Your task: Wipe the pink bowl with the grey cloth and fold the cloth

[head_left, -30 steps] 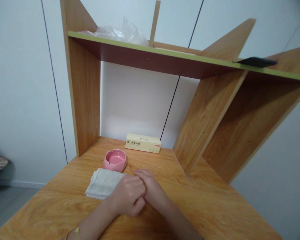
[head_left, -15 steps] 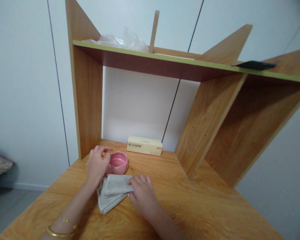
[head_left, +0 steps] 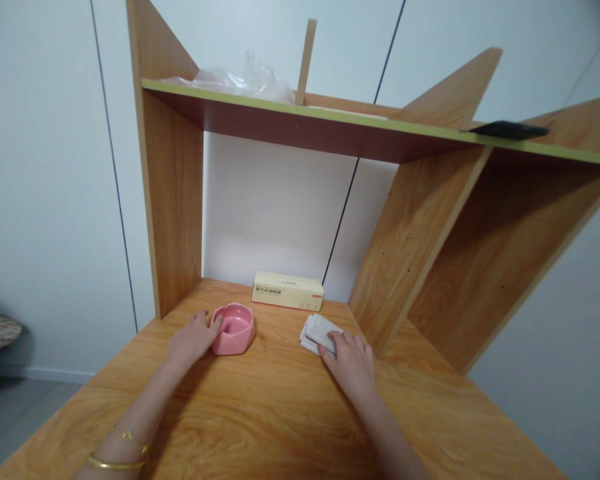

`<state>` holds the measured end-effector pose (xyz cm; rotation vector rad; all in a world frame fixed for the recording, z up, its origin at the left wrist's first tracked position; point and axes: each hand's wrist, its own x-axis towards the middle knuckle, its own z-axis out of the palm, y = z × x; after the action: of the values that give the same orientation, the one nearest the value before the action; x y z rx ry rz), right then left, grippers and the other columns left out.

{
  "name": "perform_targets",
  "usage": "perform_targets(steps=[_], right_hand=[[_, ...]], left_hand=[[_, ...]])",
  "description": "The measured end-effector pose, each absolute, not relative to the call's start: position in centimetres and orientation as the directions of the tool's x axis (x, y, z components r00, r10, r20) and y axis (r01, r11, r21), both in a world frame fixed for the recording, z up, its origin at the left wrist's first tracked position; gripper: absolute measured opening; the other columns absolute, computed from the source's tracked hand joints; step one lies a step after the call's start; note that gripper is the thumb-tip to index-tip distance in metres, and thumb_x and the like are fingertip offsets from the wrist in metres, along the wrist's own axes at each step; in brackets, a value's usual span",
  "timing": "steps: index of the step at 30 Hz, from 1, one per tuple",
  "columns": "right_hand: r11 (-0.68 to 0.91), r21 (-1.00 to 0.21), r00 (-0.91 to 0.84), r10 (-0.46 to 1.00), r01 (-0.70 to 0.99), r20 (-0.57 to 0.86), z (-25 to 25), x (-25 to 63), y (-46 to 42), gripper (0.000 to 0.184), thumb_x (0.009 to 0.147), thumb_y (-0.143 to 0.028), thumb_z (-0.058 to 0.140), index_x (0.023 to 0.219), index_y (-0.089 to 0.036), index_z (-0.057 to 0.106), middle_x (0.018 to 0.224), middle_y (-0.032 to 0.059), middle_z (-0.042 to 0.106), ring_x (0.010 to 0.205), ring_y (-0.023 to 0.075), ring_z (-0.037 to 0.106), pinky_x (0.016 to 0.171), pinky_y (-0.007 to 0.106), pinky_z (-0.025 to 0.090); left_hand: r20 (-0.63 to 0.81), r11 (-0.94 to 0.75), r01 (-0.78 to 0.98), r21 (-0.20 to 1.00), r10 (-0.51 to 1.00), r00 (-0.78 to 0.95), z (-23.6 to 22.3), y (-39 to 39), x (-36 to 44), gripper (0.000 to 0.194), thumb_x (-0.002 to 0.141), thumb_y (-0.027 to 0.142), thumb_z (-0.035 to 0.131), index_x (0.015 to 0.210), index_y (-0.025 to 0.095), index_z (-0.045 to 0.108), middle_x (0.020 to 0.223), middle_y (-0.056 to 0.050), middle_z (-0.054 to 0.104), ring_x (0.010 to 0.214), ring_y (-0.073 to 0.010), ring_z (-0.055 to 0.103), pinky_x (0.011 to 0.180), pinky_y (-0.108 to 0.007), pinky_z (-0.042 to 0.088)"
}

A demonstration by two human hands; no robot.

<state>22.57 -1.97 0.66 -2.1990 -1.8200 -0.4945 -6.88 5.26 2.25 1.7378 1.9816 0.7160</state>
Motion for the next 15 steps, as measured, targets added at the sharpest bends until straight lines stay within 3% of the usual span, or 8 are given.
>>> perform_targets(steps=[3,6,15], right_hand=[[-0.195,0.086,0.136,0.881,0.977,0.453,0.1,22.5,-1.7,0.019,0.082,-0.028,0.047,0.093,-0.018,0.06,0.09,0.0094,0.062,0.09,0.0252,0.049,0.074,0.034,0.03],[-0.199,0.108,0.115,0.846,0.974,0.521,-0.2,23.1,-1.6,0.017,0.084,-0.022,0.043,0.081,-0.018,0.059,0.083,0.0092,0.062,0.083,0.0247,0.05,0.071,0.034,0.032],[-0.138,-0.182,0.226,0.711,0.973,0.666,0.1,22.6,-1.8,0.032,0.09,-0.031,0.023,0.077,-0.02,0.05,0.075,0.009,0.058,0.077,0.0222,0.052,0.065,0.03,0.034]], left_hand=[[-0.02,0.076,0.71,0.7,0.996,-0.087,1.7,5.5,-6.8,0.046,0.08,0.045,0.037,0.106,0.01,0.05,0.094,-0.016,0.062,0.056,-0.021,0.062,0.056,-0.032,0.049],[-0.049,0.084,0.63,0.772,0.996,-0.074,1.3,5.6,-6.7,0.043,0.08,0.036,0.039,0.113,0.01,0.045,0.09,-0.014,0.063,0.044,-0.0167,0.059,0.042,-0.027,0.046],[-0.005,0.048,0.43,0.901,0.995,-0.101,0.8,5.6,-5.3,0.033,0.074,0.023,0.045,0.103,0.009,0.05,0.089,-0.015,0.062,0.059,-0.0197,0.062,0.036,-0.023,0.045]])
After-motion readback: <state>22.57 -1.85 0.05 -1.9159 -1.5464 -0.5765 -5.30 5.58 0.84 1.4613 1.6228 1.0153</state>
